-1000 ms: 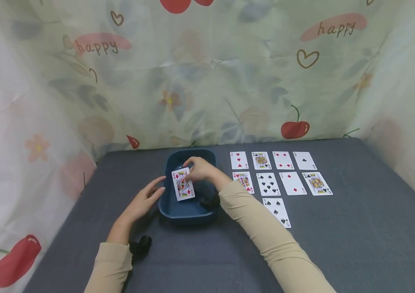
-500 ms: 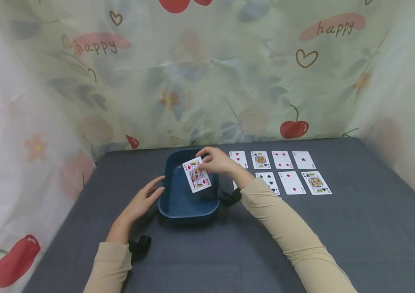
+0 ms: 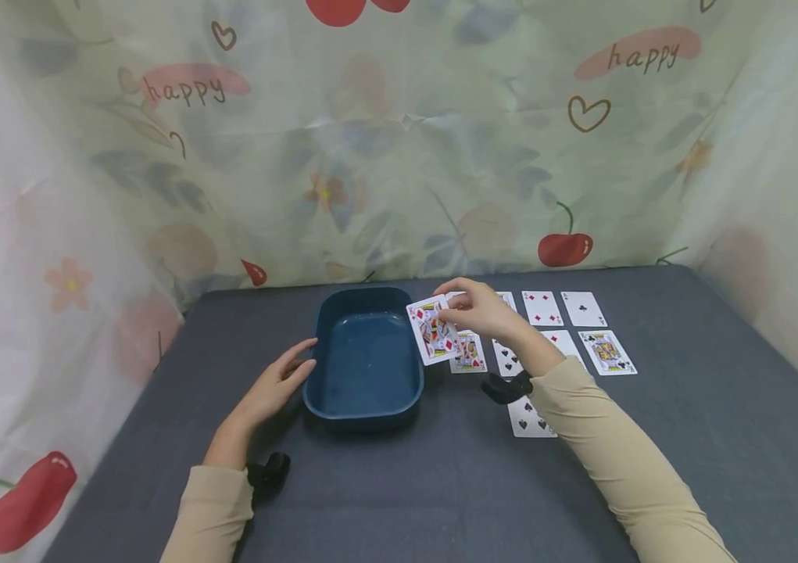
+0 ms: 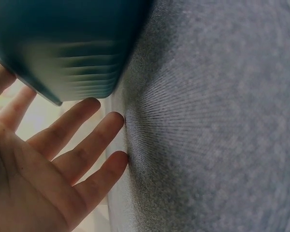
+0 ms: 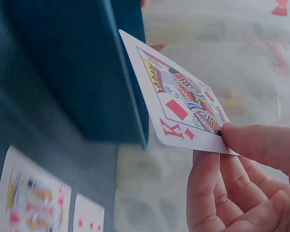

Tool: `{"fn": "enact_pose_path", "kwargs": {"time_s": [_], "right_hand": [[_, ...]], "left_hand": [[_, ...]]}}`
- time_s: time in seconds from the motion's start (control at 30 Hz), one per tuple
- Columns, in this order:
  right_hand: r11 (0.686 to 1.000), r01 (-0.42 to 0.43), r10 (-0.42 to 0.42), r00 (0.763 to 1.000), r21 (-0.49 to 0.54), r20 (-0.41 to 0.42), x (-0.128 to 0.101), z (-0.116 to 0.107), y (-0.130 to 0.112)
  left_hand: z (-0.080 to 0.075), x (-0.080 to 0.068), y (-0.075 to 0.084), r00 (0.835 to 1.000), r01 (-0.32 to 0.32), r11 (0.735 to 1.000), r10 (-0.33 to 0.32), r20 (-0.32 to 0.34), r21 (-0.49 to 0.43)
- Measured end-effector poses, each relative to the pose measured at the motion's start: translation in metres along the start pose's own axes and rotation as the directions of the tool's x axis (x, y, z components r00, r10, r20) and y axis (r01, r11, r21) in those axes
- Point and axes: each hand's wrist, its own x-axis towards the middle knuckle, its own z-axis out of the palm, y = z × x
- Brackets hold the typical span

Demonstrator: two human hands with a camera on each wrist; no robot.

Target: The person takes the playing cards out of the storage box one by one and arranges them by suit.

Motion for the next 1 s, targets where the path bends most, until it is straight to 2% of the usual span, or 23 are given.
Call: {"fn": "enact_pose_path", "kwargs": {"time_s": [0.33, 0.63, 0.8, 1.0], "right_hand": [[0.994, -0.072, 0.065, 0.994, -0.076, -0.086, -0.040, -0.038, 0.038], [0.970, -0.178, 0.154, 0.977, -0.164, -0.149, -0.078, -0.072, 0.073], [0.957, -0.221, 0.205, 0.974, -0.190, -0.096, -0.097, -0.088, 0.089], [0.954, -0.247, 0.249, 0.969, -0.169, -0.013, -0.113, -0.098, 0.105]], "left_hand": [[0.000, 0.001, 0.000, 1.000, 0.003, 1.000, -0.003, 0.000, -0.009], [0.001, 0.000, 0.000, 1.000, 0.006, 1.000, -0.006, -0.004, -0.008], [0.001, 0.000, 0.000, 1.000, 0.015, 1.000, -0.015, -0.004, -0.008], [0.002, 0.000, 0.000, 1.000, 0.017, 1.000, -0.017, -0.009, -0.005]]}}
